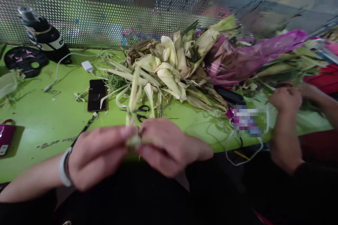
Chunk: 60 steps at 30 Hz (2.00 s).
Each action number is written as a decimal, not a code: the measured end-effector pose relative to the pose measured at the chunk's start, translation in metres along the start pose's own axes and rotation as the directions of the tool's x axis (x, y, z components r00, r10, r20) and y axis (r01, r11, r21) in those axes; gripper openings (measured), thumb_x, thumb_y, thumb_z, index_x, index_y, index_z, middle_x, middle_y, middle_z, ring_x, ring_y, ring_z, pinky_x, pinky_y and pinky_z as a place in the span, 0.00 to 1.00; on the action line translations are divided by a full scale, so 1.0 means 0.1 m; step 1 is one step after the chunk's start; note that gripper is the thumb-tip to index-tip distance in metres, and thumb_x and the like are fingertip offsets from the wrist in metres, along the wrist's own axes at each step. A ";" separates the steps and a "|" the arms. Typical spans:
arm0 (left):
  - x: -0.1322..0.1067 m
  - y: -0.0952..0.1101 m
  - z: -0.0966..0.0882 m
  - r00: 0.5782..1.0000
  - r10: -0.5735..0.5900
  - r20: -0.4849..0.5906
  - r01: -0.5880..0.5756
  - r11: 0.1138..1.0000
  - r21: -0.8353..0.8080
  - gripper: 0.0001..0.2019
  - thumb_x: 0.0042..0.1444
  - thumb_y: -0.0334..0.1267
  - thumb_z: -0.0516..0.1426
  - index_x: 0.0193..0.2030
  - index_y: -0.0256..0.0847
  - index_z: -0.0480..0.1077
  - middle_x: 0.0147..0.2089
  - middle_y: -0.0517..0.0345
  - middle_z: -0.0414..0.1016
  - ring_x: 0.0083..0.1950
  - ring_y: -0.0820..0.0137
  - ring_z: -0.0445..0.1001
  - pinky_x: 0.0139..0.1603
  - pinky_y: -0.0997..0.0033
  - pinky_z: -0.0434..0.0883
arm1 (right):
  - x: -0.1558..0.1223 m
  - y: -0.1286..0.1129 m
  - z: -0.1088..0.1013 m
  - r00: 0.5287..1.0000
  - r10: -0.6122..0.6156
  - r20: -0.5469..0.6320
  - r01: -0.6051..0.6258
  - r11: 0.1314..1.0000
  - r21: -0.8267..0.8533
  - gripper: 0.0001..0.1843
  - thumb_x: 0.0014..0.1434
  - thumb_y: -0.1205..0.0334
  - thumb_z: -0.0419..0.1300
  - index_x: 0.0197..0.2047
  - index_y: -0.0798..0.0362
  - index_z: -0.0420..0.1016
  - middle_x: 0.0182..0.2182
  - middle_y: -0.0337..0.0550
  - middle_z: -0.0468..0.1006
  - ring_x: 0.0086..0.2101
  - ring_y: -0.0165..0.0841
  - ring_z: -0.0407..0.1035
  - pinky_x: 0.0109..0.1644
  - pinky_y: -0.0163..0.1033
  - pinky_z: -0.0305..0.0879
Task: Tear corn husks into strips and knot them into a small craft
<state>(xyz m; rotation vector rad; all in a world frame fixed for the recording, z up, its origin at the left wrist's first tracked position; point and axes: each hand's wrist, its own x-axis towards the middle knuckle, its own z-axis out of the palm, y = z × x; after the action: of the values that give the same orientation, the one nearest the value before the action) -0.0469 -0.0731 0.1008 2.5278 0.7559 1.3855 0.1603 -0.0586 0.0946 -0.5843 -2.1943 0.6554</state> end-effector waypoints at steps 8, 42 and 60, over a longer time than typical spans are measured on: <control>0.07 -0.80 0.47 0.981 -0.135 -0.138 0.129 0.990 -0.051 0.08 0.60 0.25 0.58 0.43 0.40 0.72 0.53 0.49 0.75 0.52 0.65 0.77 0.51 0.61 0.78 | 0.22 0.61 0.06 0.848 0.513 0.136 -0.485 0.644 0.592 0.12 0.67 0.56 0.55 0.37 0.55 0.71 0.25 0.35 0.70 0.22 0.22 0.64 0.23 0.28 0.62; -0.15 -1.20 0.72 0.805 -0.550 0.223 0.594 0.756 -0.277 0.07 0.63 0.39 0.56 0.36 0.39 0.70 0.33 0.54 0.77 0.34 0.70 0.76 0.38 0.69 0.74 | 0.23 1.13 0.27 0.746 0.651 0.139 -0.604 0.573 0.555 0.16 0.64 0.50 0.58 0.30 0.53 0.66 0.16 0.29 0.68 0.13 0.20 0.56 0.16 0.27 0.50; -0.23 -1.17 0.77 0.811 -0.314 0.493 0.428 0.894 -0.136 0.05 0.56 0.29 0.55 0.32 0.42 0.69 0.32 0.55 0.76 0.30 0.69 0.74 0.33 0.70 0.71 | 0.19 1.25 0.39 0.661 0.731 0.169 -0.669 0.472 0.575 0.16 0.62 0.61 0.57 0.23 0.53 0.63 0.09 0.25 0.60 0.09 0.21 0.53 0.14 0.27 0.54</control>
<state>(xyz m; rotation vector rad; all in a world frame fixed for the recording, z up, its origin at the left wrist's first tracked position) -0.0347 0.0239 -0.0030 2.2191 0.8622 0.6606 0.1441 0.0380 0.0051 -1.1518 -1.4185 1.6472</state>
